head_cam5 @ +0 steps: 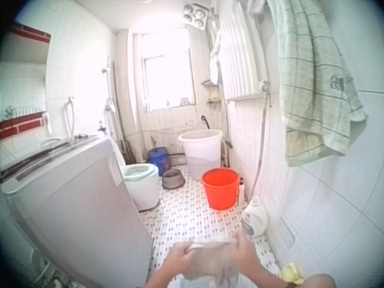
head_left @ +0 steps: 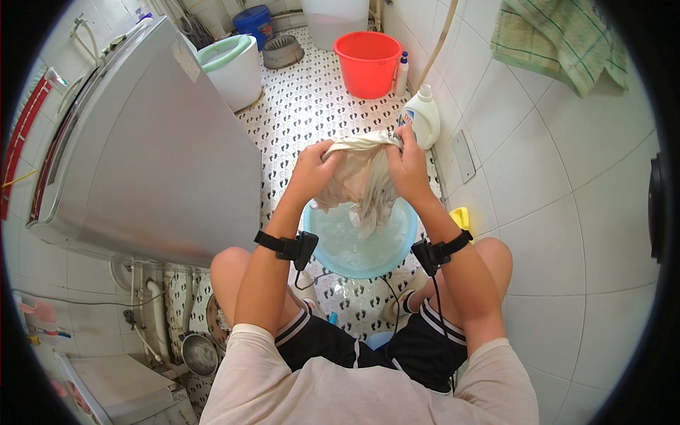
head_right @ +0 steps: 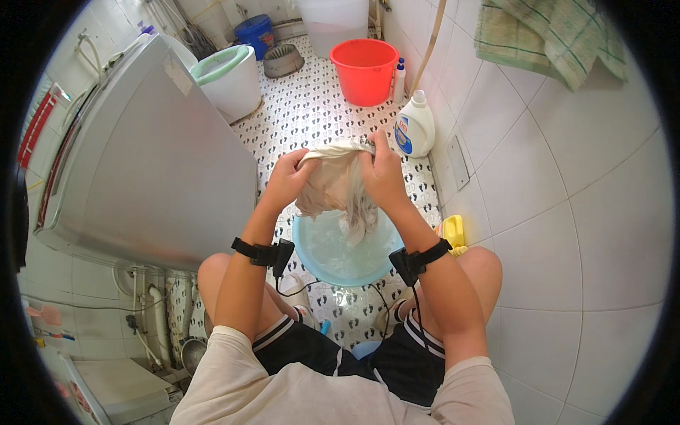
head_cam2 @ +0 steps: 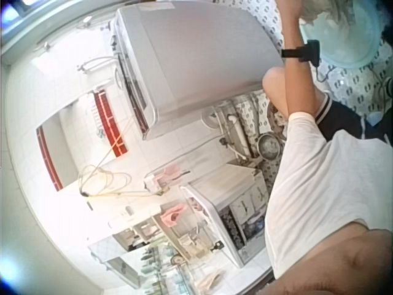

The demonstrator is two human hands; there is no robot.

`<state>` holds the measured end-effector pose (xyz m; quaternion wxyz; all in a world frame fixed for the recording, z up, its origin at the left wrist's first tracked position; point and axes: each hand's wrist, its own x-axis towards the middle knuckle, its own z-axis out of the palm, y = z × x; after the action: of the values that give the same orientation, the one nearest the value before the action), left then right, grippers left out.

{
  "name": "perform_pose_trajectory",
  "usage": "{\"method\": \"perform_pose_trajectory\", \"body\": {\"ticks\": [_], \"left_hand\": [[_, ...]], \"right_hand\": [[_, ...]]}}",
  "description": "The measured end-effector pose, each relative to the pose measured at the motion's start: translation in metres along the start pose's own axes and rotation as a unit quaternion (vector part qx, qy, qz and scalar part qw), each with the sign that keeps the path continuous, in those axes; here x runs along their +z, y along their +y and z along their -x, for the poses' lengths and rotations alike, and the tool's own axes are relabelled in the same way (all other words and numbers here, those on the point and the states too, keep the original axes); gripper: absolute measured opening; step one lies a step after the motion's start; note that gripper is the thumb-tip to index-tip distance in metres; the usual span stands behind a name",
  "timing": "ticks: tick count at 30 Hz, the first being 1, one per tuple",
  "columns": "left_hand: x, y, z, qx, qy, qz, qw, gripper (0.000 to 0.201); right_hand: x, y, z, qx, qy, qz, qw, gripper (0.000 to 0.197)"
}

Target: The person is washing a white garment by hand in a basin of water, rubbing the fabric together and submerging it repeatedly.

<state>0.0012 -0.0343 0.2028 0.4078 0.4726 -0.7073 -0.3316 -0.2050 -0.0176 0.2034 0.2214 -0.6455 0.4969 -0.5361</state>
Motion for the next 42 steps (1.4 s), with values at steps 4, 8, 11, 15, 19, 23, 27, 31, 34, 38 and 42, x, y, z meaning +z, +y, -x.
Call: {"method": "perform_pose_trajectory", "body": {"ticks": [4,8,11,15,19,23,27,31,34,38,42], "left_hand": [[0.015,-0.042,0.002,-0.032,-0.026,0.024,0.999,0.021],[0.037,-0.092,0.015,-0.083,-0.081,0.008,0.993,0.020],[0.060,-0.124,0.027,-0.116,-0.108,0.004,0.987,0.022],[0.079,-0.152,0.041,-0.112,-0.156,-0.103,0.976,0.038],[0.089,-0.166,0.053,-0.146,-0.223,-0.269,0.925,0.074],[0.106,-0.161,0.068,-0.142,-0.282,-0.330,0.890,0.122],[0.113,-0.163,0.071,-0.198,-0.299,-0.304,0.883,0.134],[0.125,-0.174,0.070,-0.216,-0.278,-0.291,0.889,0.131],[0.135,-0.181,0.072,-0.231,-0.278,-0.290,0.886,0.119],[0.157,-0.207,0.079,-0.188,-0.217,-0.302,0.909,0.091],[0.166,-0.216,0.079,-0.195,-0.191,-0.285,0.919,0.070]], "right_hand": [[0.018,0.039,0.020,-0.036,-0.011,0.021,0.999,0.025],[0.027,0.069,0.045,0.025,-0.133,0.053,0.989,0.033],[0.037,0.104,0.065,0.044,-0.203,0.088,0.974,0.042],[0.044,0.140,0.090,0.012,-0.268,0.122,0.956,0.065],[0.046,0.143,0.104,0.036,-0.379,0.284,0.880,0.102],[0.049,0.156,0.112,0.064,-0.430,0.355,0.828,0.129],[0.062,0.168,0.116,0.082,-0.438,0.349,0.824,0.132],[0.077,0.183,0.118,0.082,-0.419,0.316,0.847,0.129],[0.087,0.187,0.117,0.085,-0.419,0.310,0.849,0.118],[0.099,0.197,0.123,0.090,-0.381,0.320,0.863,0.090],[0.105,0.196,0.123,0.114,-0.355,0.306,0.876,0.068]]}}
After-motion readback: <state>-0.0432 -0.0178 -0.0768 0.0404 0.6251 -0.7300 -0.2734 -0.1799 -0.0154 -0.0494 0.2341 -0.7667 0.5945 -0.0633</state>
